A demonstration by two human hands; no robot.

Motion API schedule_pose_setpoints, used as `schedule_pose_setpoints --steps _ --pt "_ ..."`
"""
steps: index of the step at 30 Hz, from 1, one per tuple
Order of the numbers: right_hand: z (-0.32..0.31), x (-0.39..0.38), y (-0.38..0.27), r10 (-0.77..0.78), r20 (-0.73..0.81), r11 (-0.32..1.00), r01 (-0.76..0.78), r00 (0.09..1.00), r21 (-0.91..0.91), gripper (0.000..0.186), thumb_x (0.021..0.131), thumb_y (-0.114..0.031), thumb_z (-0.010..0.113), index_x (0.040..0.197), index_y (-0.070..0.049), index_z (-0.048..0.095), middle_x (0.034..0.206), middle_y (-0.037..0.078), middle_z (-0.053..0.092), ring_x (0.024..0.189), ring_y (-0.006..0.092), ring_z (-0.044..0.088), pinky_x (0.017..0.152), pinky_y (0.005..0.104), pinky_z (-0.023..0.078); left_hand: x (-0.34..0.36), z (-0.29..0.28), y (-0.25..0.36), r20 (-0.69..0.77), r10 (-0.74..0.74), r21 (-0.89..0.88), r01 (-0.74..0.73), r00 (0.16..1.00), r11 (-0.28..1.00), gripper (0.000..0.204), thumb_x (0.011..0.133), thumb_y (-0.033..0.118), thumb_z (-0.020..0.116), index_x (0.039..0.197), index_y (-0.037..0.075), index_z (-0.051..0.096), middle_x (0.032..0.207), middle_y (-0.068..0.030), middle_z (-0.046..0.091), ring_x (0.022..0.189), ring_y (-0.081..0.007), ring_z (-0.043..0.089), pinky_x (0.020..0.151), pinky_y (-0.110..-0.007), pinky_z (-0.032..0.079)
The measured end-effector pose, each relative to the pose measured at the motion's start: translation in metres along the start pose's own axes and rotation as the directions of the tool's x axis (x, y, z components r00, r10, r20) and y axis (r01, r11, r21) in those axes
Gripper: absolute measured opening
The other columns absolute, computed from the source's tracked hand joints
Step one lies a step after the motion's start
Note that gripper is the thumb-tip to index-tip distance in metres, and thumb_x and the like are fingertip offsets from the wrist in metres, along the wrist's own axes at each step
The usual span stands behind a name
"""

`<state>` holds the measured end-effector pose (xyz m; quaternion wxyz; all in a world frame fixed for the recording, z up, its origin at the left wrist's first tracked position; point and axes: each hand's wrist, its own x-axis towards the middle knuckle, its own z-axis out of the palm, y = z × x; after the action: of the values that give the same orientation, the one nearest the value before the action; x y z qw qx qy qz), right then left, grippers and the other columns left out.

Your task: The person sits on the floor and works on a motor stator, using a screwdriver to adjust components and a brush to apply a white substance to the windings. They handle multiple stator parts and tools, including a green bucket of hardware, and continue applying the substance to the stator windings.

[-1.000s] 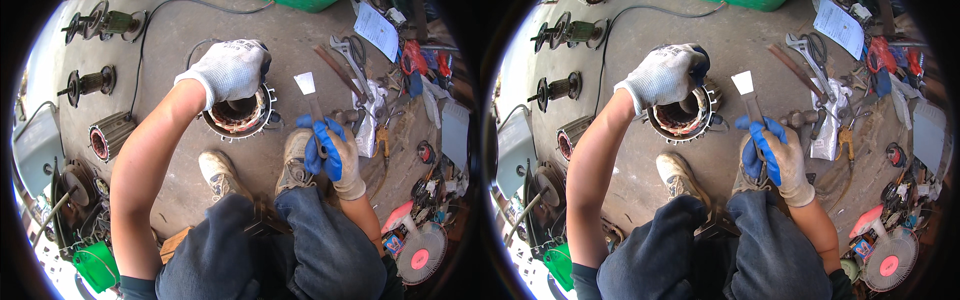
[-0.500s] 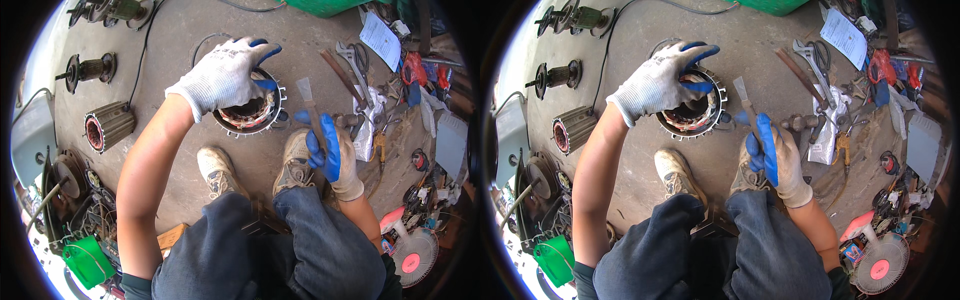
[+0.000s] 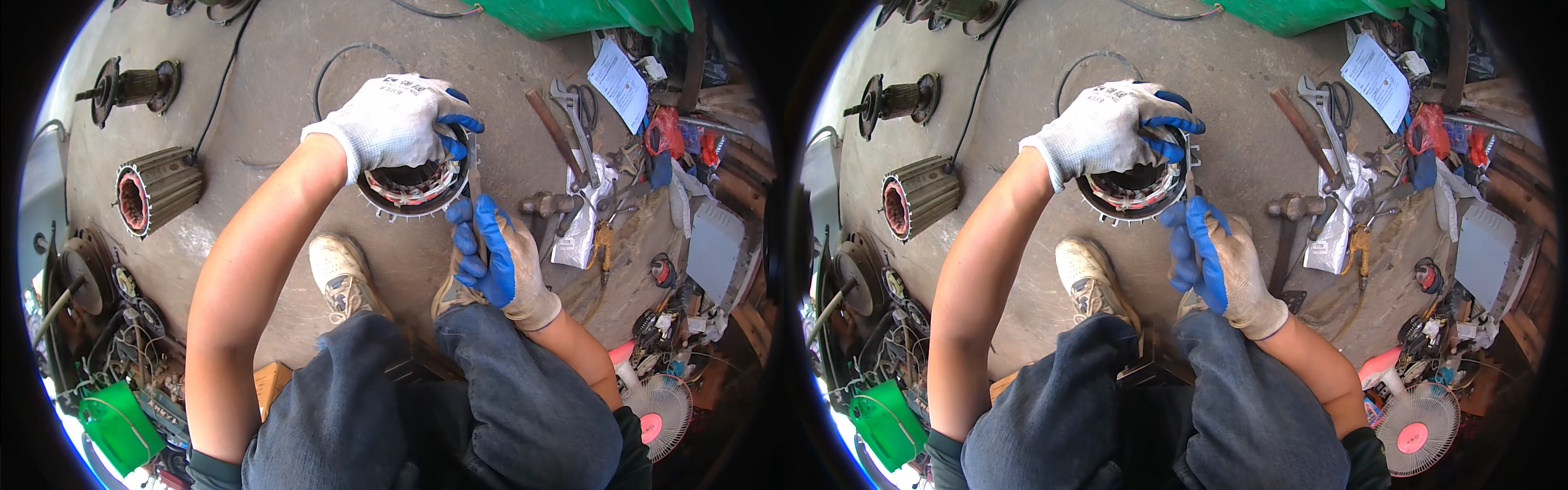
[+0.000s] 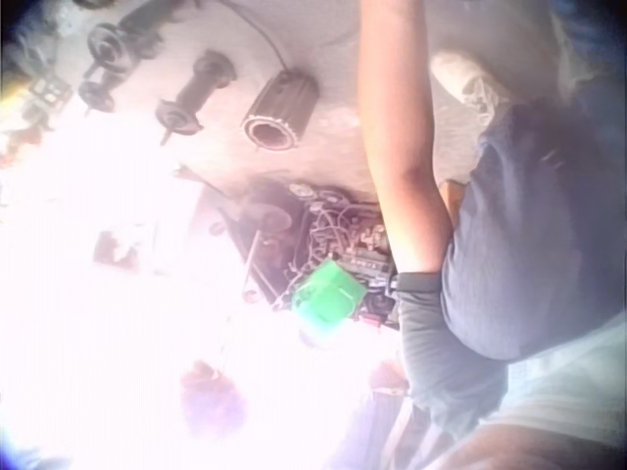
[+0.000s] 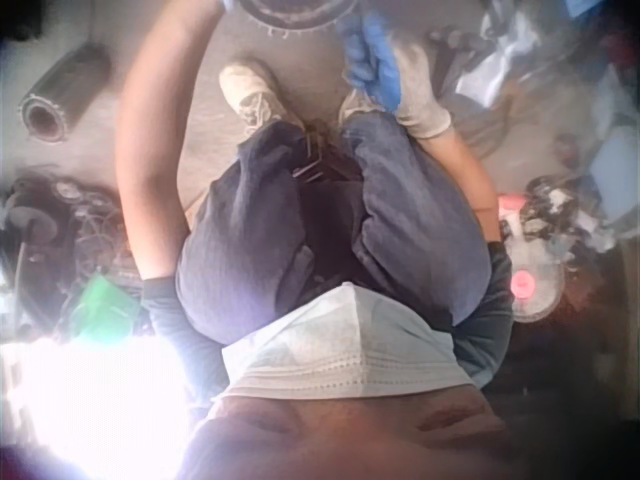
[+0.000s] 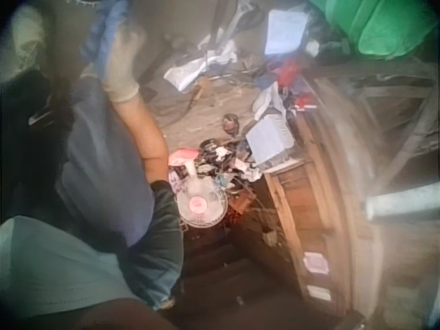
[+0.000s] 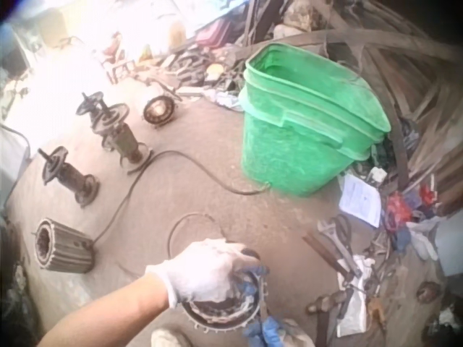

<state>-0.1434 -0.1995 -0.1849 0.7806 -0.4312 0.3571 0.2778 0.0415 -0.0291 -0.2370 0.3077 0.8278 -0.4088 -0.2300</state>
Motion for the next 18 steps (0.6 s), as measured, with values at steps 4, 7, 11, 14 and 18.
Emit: schedule_pose_setpoints --steps 4,7,11,14,18 --pt "0.002 0.007 0.013 -0.038 -0.003 0.997 0.038 0.999 0.063 0.042 0.114 -0.042 0.049 0.122 -0.003 0.063 0.084 0.001 0.051 0.059 0.0088 0.041 0.055 0.0257 0.037 0.0 0.002 0.0 -0.018 -0.014 -0.024 0.014 1.0 1.0 0.045 0.078 0.019 0.08 0.123 0.025 0.08 0.122 -0.0067 0.074 0.111 -0.032 0.07 0.098 -0.04 0.056" --pt "-0.001 0.012 0.019 -0.062 0.008 0.991 0.061 0.998 0.115 0.041 0.114 -0.041 0.05 0.12 -0.002 0.063 0.082 -0.001 0.049 0.058 0.0081 0.04 0.054 0.0256 0.035 -0.001 0.0 -0.001 -0.057 0.022 -0.033 -0.024 0.998 0.999 0.044 0.078 0.019 0.08 0.122 0.026 0.081 0.12 -0.0066 0.075 0.109 -0.0318 0.071 0.097 -0.039 0.057" --pt "-0.005 0.016 0.025 -0.132 -0.018 0.991 0.131 0.991 -0.007 0.041 0.114 -0.039 0.049 0.118 -0.001 0.063 0.077 -0.002 0.045 0.055 0.0076 0.039 0.05 0.0246 0.033 0.0 -0.002 0.0 -0.01 -0.021 -0.068 0.02 1.0 0.997 0.044 0.077 0.018 0.079 0.121 0.024 0.081 0.119 -0.0062 0.076 0.109 -0.0309 0.072 0.097 -0.038 0.057" --pt "-0.007 0.018 0.025 -0.215 -0.027 0.966 0.208 0.976 -0.155 0.041 0.115 -0.039 0.048 0.117 0.0 0.063 0.075 -0.003 0.044 0.053 0.0074 0.039 0.048 0.0243 0.032 0.001 0.0 0.002 -0.013 -0.096 -0.004 0.096 0.995 0.995 0.043 0.077 0.016 0.079 0.12 0.022 0.082 0.119 -0.0053 0.076 0.108 -0.0297 0.072 0.097 -0.038 0.057" --pt "-0.009 0.021 0.023 -0.089 -0.088 0.987 0.1 0.992 0.126 0.042 0.115 -0.038 0.048 0.116 0.001 0.063 0.073 -0.003 0.044 0.051 0.0072 0.04 0.046 0.0245 0.031 0.003 0.001 0.003 -0.005 -0.107 -0.032 0.107 0.994 0.994 0.04 0.077 0.016 0.079 0.116 0.021 0.083 0.117 -0.0058 0.077 0.105 -0.0291 0.073 0.093 -0.038 0.059"
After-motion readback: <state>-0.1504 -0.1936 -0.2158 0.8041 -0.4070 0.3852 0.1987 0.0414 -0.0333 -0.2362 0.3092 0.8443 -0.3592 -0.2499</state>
